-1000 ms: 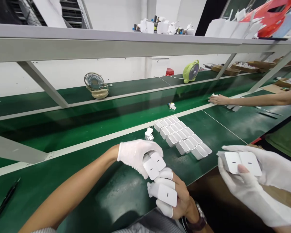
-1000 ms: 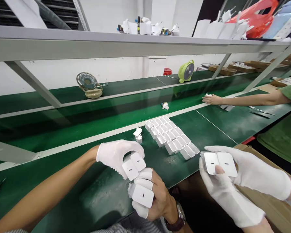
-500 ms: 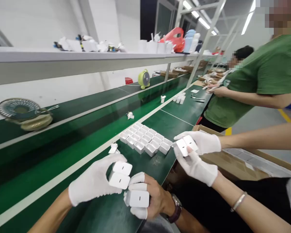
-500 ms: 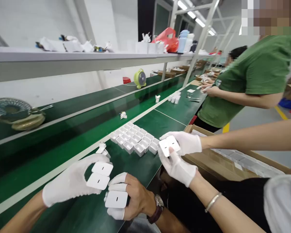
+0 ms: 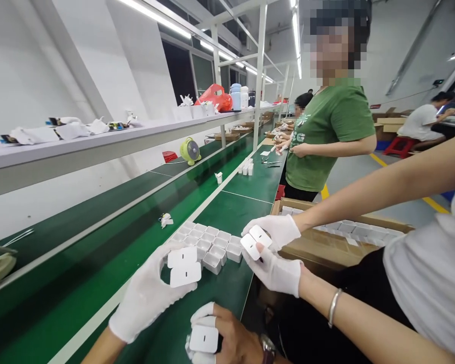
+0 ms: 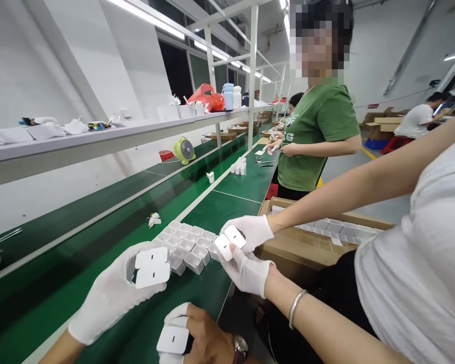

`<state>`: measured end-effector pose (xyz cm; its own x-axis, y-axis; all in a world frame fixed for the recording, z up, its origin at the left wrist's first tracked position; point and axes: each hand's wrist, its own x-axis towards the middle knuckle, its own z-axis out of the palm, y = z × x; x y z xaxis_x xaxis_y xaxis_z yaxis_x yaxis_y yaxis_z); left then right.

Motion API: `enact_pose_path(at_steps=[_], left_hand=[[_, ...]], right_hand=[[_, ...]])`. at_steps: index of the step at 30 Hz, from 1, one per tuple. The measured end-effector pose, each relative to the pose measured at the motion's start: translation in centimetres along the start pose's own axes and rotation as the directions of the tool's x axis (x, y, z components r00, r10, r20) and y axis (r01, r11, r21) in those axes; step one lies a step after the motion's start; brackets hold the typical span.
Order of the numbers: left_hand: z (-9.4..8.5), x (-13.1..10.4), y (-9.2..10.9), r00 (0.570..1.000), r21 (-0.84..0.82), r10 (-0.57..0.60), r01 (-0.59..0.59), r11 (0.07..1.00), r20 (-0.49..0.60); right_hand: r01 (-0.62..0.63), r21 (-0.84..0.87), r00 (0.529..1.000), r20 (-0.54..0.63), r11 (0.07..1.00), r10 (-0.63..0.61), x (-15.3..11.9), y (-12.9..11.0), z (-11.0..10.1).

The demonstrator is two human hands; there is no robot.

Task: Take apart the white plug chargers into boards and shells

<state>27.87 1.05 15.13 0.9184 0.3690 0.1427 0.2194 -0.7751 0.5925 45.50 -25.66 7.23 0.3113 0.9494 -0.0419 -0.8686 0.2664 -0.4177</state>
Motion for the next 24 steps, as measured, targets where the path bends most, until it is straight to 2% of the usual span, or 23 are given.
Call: enact_pose_path(at_steps=[2, 4, 6, 8, 9, 11, 13, 14, 16, 18, 22, 24], left_hand=[[0.4, 0.5, 0.4, 0.999, 0.004, 0.038, -0.038, 0.999, 0.008], [0.9, 0.9, 0.4, 0.997, 0.038, 0.082, -0.082, 0.996, 0.006], [1.4, 1.2, 0.2, 0.989, 0.091, 0.149, -0.147, 0.985, -0.012], [2.1, 1.5, 0.3, 0.959, 0.136, 0.282, -0.275, 0.952, -0.039], [2.4, 1.7, 0.5, 0.924, 0.153, 0.379, -0.369, 0.917, -0.044], [3.0, 2.0, 1.6, 0.814, 0.206, 0.581, -0.566, 0.798, -0.013], [3.7, 2.3, 3.6, 0.703, 0.301, 0.705, -0.694, 0.654, 0.088], [4.0, 2.5, 4.7, 0.671, 0.354, 0.727, -0.722, 0.594, 0.149], [4.7, 3.0, 6.7, 0.647, 0.424, 0.723, -0.741, 0.521, 0.243], [5.4, 3.7, 8.1, 0.634, 0.424, 0.73, -0.752, 0.505, 0.255], [6.7, 5.2, 8.8, 0.582, 0.39, 0.813, -0.757, 0.524, 0.038], [7.1, 5.8, 9.0, 0.572, 0.403, 0.819, -0.742, 0.537, -0.037]], right_hand=[[0.055, -0.092, 0.998, 0.011, 0.994, -0.054, 0.0, -0.1, -0.4], [0.05, -0.111, 0.999, 0.008, 0.993, -0.05, -0.1, -0.3, -0.8], [-0.023, -0.025, 0.998, -0.054, 0.999, 0.021, -0.4, -0.4, -0.8], [-0.09, 0.207, 0.971, -0.199, 0.974, 0.132, -0.9, -0.6, -0.5], [-0.085, 0.365, 0.936, -0.291, 0.927, 0.2, -1.2, -0.7, -0.2], [0.039, 0.636, 0.834, -0.445, 0.77, 0.325, -1.8, -1.0, 0.4], [0.206, 0.756, 0.752, -0.529, 0.621, 0.394, -2.3, -1.1, 1.0], [0.257, 0.774, 0.732, -0.547, 0.579, 0.405, -2.5, -1.2, 1.2], [0.283, 0.783, 0.73, -0.55, 0.553, 0.405, -2.9, -1.1, 1.3], [0.266, 0.79, 0.742, -0.534, 0.553, 0.406, -3.1, -0.8, 1.1], [0.268, 0.822, 0.77, -0.496, 0.503, 0.401, -3.5, -0.2, 0.1], [0.234, 0.822, 0.783, -0.476, 0.519, 0.4, -3.5, 0.0, -0.7]])
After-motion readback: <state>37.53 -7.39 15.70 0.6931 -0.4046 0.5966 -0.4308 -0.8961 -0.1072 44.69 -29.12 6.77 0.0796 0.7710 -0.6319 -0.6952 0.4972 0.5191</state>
